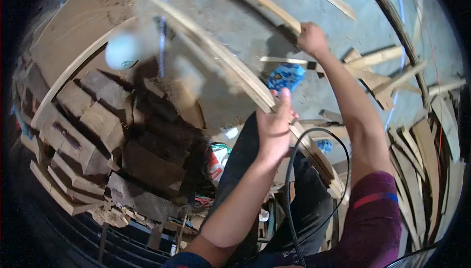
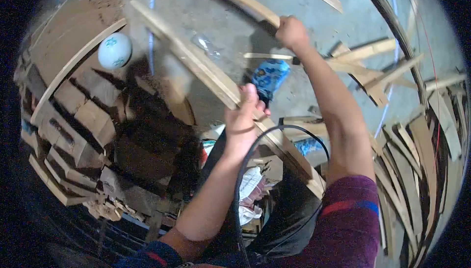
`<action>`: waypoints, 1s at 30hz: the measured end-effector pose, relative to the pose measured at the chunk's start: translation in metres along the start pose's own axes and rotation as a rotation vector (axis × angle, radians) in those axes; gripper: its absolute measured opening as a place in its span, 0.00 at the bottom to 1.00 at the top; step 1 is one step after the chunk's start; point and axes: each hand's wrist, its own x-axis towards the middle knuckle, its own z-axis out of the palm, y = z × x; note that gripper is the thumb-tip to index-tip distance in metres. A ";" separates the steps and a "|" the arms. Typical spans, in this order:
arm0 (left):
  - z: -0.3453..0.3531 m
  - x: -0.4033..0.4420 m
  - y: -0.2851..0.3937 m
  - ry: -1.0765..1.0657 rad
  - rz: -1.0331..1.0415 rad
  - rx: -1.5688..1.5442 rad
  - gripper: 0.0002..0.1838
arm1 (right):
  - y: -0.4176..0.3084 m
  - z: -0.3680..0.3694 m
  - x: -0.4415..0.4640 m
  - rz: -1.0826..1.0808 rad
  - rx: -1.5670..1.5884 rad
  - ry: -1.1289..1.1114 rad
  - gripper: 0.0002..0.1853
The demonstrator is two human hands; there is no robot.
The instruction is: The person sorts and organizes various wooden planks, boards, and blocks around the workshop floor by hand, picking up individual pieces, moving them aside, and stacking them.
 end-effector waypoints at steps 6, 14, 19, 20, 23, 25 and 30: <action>0.008 -0.011 -0.011 0.119 0.013 0.025 0.34 | 0.040 -0.116 -0.233 -0.050 0.419 -0.463 0.21; 0.020 -0.022 -0.044 0.070 0.022 0.148 0.14 | 0.110 -0.139 -0.319 -0.243 0.283 -0.501 0.25; 0.018 -0.035 -0.073 -0.009 -0.104 0.196 0.18 | 0.199 -0.064 -0.201 -0.073 -0.622 0.222 0.36; 0.018 -0.040 -0.078 -0.050 -0.109 0.199 0.19 | 0.217 -0.056 -0.177 -0.113 -0.890 0.344 0.36; 0.015 -0.042 -0.096 -0.144 -0.124 0.205 0.21 | 0.255 -0.034 -0.113 -0.225 -0.921 0.342 0.36; 0.014 -0.050 -0.101 -0.169 -0.154 0.274 0.24 | 0.237 -0.031 -0.106 -0.068 -0.911 0.249 0.34; 0.014 -0.055 -0.110 -0.162 -0.190 0.393 0.26 | 0.218 -0.057 -0.124 0.024 -0.538 0.025 0.15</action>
